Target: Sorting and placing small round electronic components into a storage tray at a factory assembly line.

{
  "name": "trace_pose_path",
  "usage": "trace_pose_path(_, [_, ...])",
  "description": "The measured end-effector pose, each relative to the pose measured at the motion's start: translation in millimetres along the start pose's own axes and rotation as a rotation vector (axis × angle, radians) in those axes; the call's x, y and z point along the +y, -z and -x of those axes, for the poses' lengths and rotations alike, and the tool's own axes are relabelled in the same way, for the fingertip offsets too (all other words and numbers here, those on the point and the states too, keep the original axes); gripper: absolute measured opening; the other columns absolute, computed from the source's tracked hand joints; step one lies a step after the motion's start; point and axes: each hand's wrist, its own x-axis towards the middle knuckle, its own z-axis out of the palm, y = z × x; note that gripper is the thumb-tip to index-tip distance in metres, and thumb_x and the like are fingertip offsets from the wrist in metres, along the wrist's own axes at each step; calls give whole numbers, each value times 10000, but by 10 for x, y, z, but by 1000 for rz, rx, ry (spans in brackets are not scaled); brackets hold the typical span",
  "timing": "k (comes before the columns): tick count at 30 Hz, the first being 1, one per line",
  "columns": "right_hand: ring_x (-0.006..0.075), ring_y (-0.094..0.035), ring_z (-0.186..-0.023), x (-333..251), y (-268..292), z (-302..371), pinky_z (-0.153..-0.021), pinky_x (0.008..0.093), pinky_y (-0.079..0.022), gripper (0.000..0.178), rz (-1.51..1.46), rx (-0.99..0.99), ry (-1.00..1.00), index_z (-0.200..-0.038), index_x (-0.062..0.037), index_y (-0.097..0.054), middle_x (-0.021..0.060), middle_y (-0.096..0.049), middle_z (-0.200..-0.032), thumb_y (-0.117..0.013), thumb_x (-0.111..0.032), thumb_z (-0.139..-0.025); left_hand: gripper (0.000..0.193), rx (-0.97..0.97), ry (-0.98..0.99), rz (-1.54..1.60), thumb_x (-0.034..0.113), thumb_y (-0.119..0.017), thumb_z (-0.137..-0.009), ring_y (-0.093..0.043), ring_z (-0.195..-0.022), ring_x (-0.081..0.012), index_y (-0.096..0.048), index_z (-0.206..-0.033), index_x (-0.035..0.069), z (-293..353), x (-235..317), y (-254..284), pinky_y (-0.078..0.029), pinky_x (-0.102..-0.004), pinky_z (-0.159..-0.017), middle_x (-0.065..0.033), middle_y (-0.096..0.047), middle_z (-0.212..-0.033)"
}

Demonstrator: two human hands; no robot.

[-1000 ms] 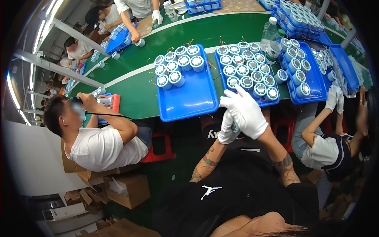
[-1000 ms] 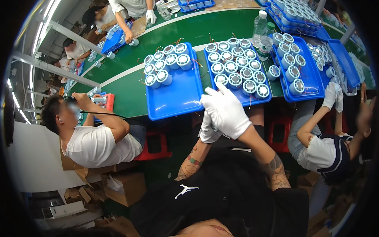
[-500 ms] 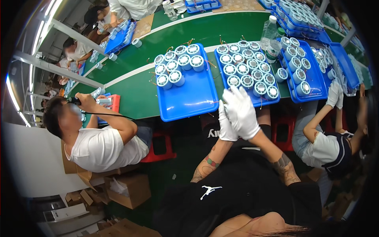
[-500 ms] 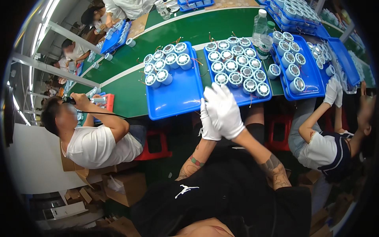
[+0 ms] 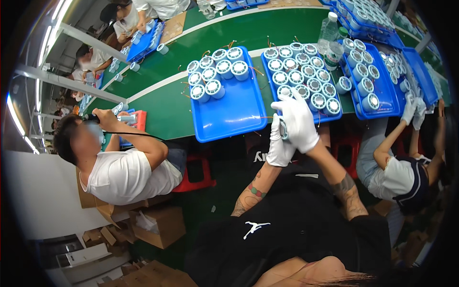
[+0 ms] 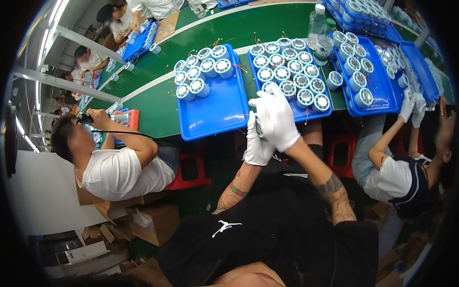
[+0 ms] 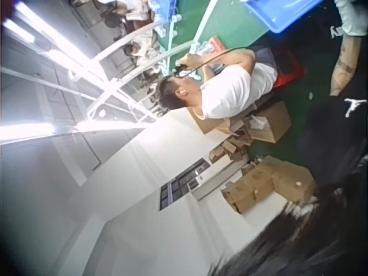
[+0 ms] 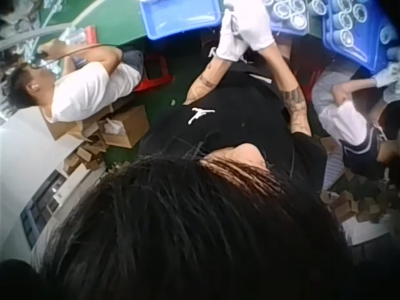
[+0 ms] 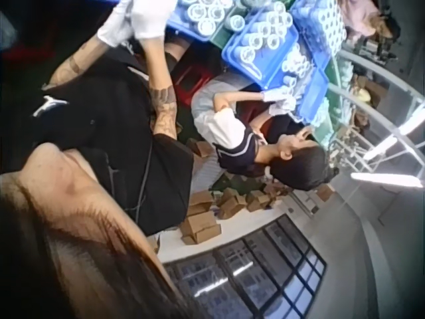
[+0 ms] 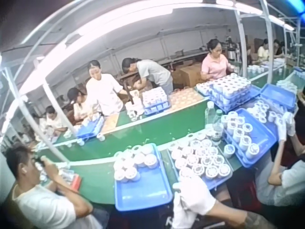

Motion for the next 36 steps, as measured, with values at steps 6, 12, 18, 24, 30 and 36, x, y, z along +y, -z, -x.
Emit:
trace_pose_path(6, [283, -571, -873, 18, -212, 83, -845, 389, -437, 230, 187, 211, 252, -996, -10, -604, 147, -612, -1045, -496, -181, -888, 421, 34, -111, -165, 371, -547, -944, -544, -1134, -192, -508, -1259, 94, -63, -55, 131, -392, -327, -1027, -79, -559, -1256])
trace_pose_path(12, [258, -582, -725, 217, 209, -322, -712, 358, -469, 134, 260, -568, 234, -893, -37, -585, 132, -625, -891, -576, -150, -821, 398, -36, 43, 49, 314, -592, -923, -536, -1145, -198, -519, -1243, 88, -34, -64, 34, -384, -324, -1030, -90, -553, -1262])
trace_pose_path(18, [260, -564, -596, 8, -208, -28, -586, 327, -444, 167, 338, 445, 579, -872, 0, -600, 85, -663, -815, -536, -148, -829, 356, 56, -65, 43, 275, -604, -925, -567, -1103, -159, -549, -1233, 104, -64, 61, 178, -418, -313, -1008, -57, -591, -1223])
trace_pose_path(24, [284, -548, -599, 128, 69, -95, -595, 352, -443, 129, 194, -223, 173, -845, -33, -563, 123, -609, -783, -579, -148, -790, 321, 72, 100, 117, 261, -621, -916, -575, -1085, -148, -574, -1188, 97, 28, 29, 34, -425, -314, -1004, -40, -608, -1193])
trace_pose_path(30, [267, -575, -683, -66, -207, 27, -673, 315, -462, 160, 353, 48, 425, -905, -25, -607, 137, -637, -853, -538, -162, -860, 342, 226, -76, 99, 280, -625, -909, -585, -1052, -152, -566, -1186, 89, 83, 109, 27, -440, -317, -977, -49, -605, -1179])
trace_pose_path(36, [205, -581, -758, 119, -239, -27, -723, 280, -454, 157, -207, -30, 66, -975, -26, -607, 102, -636, -885, -502, -123, -909, 339, 187, -124, 115, 308, -601, -916, -593, -1007, -152, -570, -1152, 67, 144, 254, -58, -464, -316, -923, -67, -609, -1126])
